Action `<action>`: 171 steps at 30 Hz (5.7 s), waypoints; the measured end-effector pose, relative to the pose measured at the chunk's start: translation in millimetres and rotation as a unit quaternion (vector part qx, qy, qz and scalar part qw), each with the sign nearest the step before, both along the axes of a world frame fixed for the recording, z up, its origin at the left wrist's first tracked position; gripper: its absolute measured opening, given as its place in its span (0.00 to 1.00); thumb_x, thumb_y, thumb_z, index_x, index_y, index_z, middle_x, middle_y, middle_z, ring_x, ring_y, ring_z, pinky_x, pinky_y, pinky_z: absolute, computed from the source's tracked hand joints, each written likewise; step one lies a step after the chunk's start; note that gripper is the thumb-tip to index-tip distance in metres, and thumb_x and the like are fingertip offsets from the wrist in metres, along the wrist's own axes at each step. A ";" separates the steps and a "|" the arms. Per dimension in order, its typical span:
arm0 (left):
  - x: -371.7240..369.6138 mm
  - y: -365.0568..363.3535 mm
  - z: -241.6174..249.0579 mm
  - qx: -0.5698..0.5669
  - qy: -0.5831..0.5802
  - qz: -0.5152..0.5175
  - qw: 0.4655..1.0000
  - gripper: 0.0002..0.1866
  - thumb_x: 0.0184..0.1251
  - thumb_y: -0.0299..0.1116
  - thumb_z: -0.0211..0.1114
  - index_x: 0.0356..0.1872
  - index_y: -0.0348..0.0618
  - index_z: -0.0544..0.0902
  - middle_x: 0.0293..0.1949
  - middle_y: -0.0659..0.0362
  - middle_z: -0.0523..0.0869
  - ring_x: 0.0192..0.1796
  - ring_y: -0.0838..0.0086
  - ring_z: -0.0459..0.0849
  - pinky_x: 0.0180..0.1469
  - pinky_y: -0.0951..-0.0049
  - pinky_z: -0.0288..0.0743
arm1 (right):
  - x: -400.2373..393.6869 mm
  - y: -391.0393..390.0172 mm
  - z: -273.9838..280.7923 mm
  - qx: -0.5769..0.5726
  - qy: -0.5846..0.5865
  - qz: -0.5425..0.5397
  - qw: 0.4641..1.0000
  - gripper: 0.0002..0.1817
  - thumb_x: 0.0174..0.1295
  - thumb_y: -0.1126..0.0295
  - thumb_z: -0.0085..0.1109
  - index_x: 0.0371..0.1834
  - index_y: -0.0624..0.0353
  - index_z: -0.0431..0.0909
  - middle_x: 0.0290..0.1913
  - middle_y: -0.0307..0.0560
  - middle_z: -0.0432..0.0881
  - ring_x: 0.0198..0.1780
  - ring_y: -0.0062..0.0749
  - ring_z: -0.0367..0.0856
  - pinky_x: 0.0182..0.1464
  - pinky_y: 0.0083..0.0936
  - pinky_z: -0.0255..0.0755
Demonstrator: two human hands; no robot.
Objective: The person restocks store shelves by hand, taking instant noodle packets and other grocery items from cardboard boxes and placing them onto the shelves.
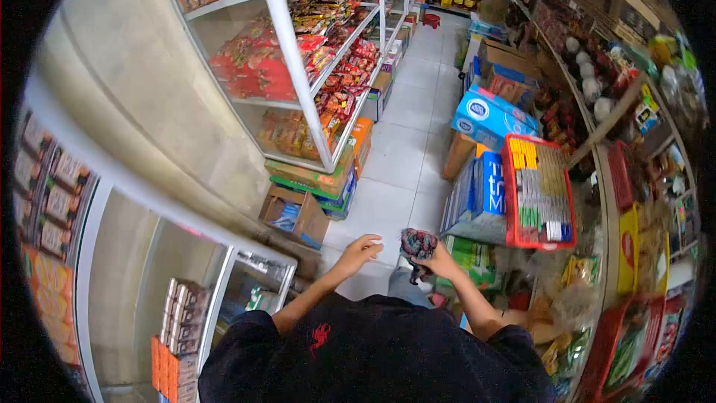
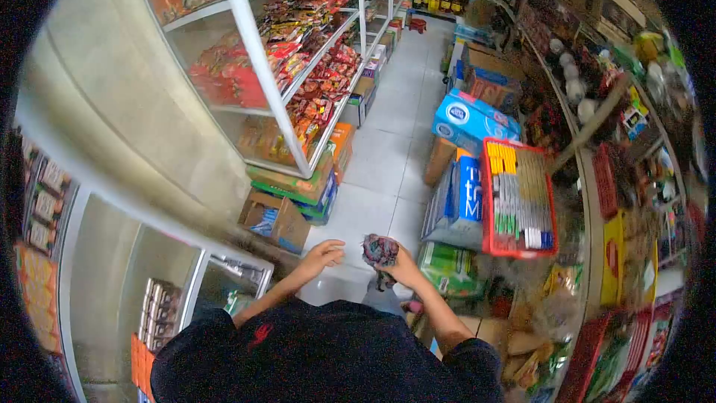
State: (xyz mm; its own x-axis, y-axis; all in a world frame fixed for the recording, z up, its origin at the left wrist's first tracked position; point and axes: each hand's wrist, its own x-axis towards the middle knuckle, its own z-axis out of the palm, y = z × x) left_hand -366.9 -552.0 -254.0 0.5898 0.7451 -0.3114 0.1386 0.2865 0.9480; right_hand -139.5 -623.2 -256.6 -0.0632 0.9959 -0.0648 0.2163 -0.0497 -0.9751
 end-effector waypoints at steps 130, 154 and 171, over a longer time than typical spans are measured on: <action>225.8 768.1 17.0 0.119 0.581 0.690 0.416 0.28 0.41 0.40 0.69 0.46 0.41 0.73 0.42 0.49 0.78 0.48 0.54 0.74 0.50 0.60 0.68 | 417.6 1620.2 -20.6 -0.049 -0.134 0.178 0.974 0.33 0.45 0.40 0.54 0.48 0.53 0.74 0.46 0.45 0.76 0.47 0.37 0.73 0.50 0.33 0.62; 296.0 867.4 42.5 0.152 0.640 0.572 0.491 0.33 0.37 0.41 0.70 0.49 0.37 0.73 0.50 0.42 0.74 0.50 0.52 0.74 0.52 0.62 0.68 | 413.8 1642.6 -34.6 -0.031 -0.292 0.183 0.938 0.27 0.49 0.49 0.54 0.49 0.54 0.74 0.51 0.47 0.74 0.52 0.38 0.70 0.52 0.31 0.63; 276.0 841.8 41.5 0.069 0.601 0.643 0.470 0.33 0.38 0.40 0.70 0.50 0.36 0.73 0.50 0.43 0.75 0.50 0.53 0.74 0.50 0.62 0.69 | 351.4 1544.5 22.6 0.230 -0.512 0.193 0.804 0.26 0.47 0.37 0.49 0.48 0.31 0.76 0.66 0.53 0.52 0.65 0.54 0.46 0.65 0.43 0.44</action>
